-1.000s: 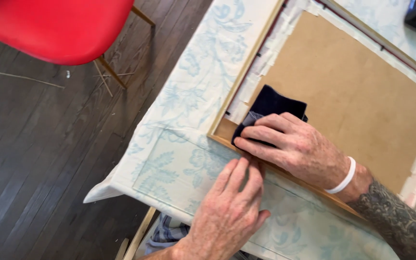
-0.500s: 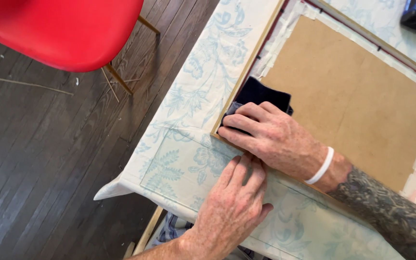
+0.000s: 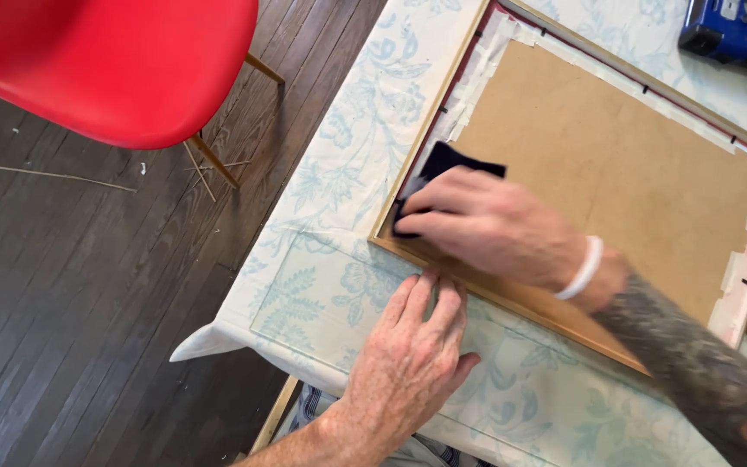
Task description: Applying gummed paper tape to the back of a picture frame to seal the backing.
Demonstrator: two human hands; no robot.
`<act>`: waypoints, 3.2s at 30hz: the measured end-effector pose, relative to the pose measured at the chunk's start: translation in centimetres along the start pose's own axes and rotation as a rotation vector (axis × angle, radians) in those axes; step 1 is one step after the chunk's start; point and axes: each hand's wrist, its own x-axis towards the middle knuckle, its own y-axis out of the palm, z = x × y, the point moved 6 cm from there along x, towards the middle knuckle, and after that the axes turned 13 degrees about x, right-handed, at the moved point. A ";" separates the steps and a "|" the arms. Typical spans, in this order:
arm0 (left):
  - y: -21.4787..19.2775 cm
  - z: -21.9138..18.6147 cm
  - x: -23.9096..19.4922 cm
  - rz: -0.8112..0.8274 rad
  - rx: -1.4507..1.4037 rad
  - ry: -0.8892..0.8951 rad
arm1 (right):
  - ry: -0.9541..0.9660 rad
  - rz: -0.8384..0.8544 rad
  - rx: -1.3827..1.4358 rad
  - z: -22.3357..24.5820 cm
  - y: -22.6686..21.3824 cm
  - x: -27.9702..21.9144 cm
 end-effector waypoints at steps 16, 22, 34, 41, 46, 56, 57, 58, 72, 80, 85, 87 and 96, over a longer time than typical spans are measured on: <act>0.2 0.1 -0.2 0.030 -0.006 0.038 | -0.003 0.169 0.052 1.2 0.0 -3.4; 0.4 0.0 -0.2 0.052 0.000 0.056 | 0.141 0.142 0.156 2.8 -2.1 -10.0; -0.1 -0.6 1.3 -0.042 0.068 0.095 | 0.445 0.099 0.093 6.5 -6.0 -28.1; 1.5 0.3 0.1 -0.051 0.183 0.089 | 0.522 0.247 -0.145 8.0 -7.0 -33.3; 1.2 0.2 0.3 -0.097 0.179 0.089 | 0.540 0.266 -0.194 8.1 -7.1 -33.1; 1.4 0.6 -0.4 -0.064 0.170 0.013 | 0.547 0.268 -0.218 8.5 -6.3 -34.3; 1.4 0.7 -0.2 -0.058 0.167 0.013 | 0.549 0.270 -0.212 8.6 -6.3 -34.5; 1.2 0.6 0.0 -0.072 0.144 0.042 | 0.531 0.264 -0.235 8.7 -6.4 -34.5; 1.7 0.7 -0.3 -0.118 0.115 0.133 | 0.464 -0.054 -0.038 8.4 -7.1 -32.0; 1.1 0.6 -0.5 -0.106 0.062 0.092 | 0.471 -0.020 -0.072 7.9 -5.6 -28.2; 0.9 0.8 -1.0 -0.128 0.040 0.048 | 0.579 0.190 -0.288 9.8 -6.9 -32.2; 0.8 1.4 -1.0 -0.129 -0.022 0.037 | 0.607 0.131 -0.276 11.4 -7.8 -32.2; 1.1 9.1 -1.9 -0.108 0.180 0.008 | 0.728 -0.230 -0.144 12.9 -5.9 -33.0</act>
